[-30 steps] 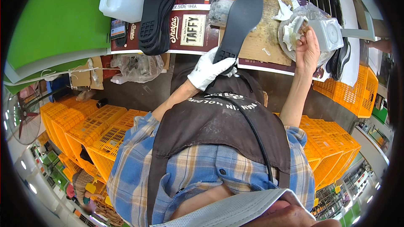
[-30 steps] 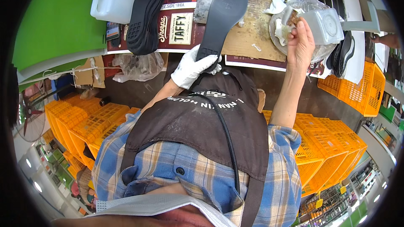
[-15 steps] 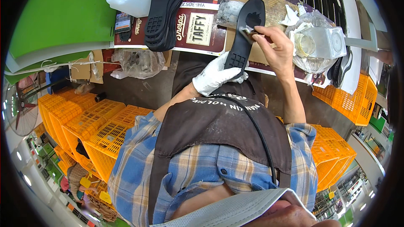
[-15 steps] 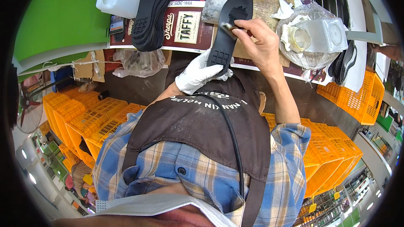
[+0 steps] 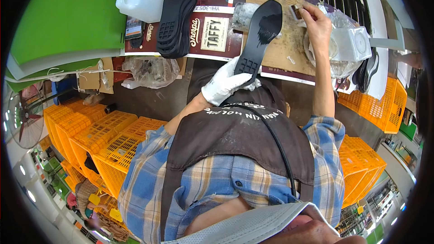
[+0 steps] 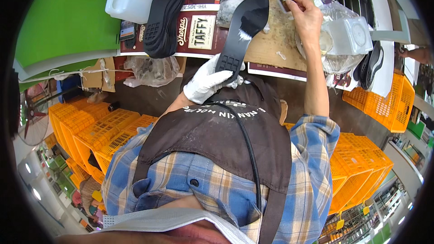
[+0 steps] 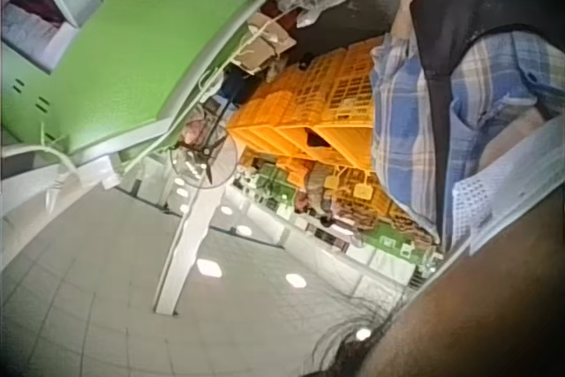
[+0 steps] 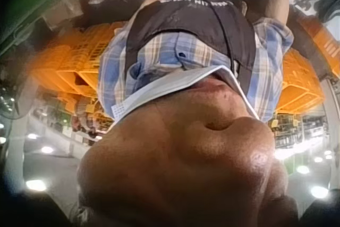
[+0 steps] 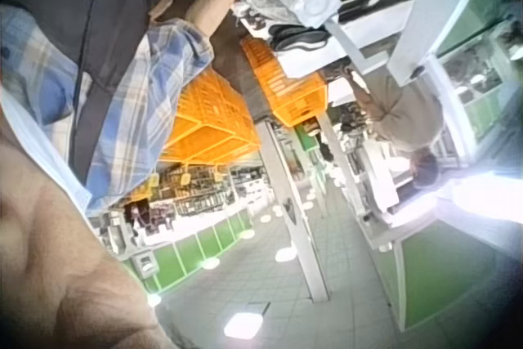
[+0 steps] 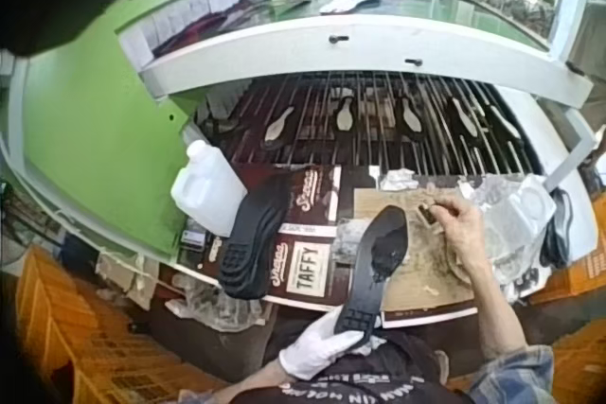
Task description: Applying glue to shoe soles and organizing them for assembly.
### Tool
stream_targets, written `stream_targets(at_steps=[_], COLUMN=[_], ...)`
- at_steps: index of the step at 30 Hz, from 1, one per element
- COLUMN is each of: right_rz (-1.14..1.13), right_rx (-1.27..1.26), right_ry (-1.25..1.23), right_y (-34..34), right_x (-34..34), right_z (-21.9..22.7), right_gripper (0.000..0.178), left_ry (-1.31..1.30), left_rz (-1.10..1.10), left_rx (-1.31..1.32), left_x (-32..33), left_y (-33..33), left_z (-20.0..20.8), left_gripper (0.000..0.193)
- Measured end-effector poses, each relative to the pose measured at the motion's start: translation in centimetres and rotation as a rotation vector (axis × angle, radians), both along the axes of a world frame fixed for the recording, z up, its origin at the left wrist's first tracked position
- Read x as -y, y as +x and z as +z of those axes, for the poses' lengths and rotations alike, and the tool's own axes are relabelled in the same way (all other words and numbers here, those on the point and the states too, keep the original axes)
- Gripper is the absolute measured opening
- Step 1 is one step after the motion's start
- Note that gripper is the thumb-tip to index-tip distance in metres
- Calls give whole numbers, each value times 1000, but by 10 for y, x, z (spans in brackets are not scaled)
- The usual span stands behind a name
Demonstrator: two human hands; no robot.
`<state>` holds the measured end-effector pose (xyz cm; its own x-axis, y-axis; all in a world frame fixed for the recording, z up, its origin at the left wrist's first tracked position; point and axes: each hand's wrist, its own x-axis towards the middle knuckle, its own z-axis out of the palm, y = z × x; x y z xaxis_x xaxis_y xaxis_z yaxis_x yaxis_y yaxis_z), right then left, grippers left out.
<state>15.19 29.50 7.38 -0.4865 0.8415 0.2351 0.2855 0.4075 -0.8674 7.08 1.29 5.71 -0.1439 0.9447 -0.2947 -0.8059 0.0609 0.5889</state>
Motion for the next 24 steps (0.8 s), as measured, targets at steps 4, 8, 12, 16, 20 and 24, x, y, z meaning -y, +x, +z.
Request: stream_targets(at_steps=[4, 8, 12, 16, 20, 24], right_rz=[458, 112, 452, 306, 445, 430], right_rx=[138, 139, 299, 187, 236, 223], right_ry=[-75, 48, 213, 36, 127, -8], right_y=[-6, -15, -28, -38, -45, -51], right_x=[-11, -27, -38, -50, -56, -55], right_z=[-4, -3, -5, -6, -4, 6], right_gripper=[21, 21, 23, 21, 20, 20], left_ry=[-24, -27, -53, -66, -76, -70], left_rz=[14, -7, 7, 20, 21, 39], left_rx=[1, -27, 0, -25, -36, -51], left_x=[2, 5, 8, 11, 12, 13], left_y=[-2, -6, -8, -10, -12, -12], left_z=[4, 7, 10, 11, 10, 10], left_gripper=[48, 49, 51, 51, 50, 49])
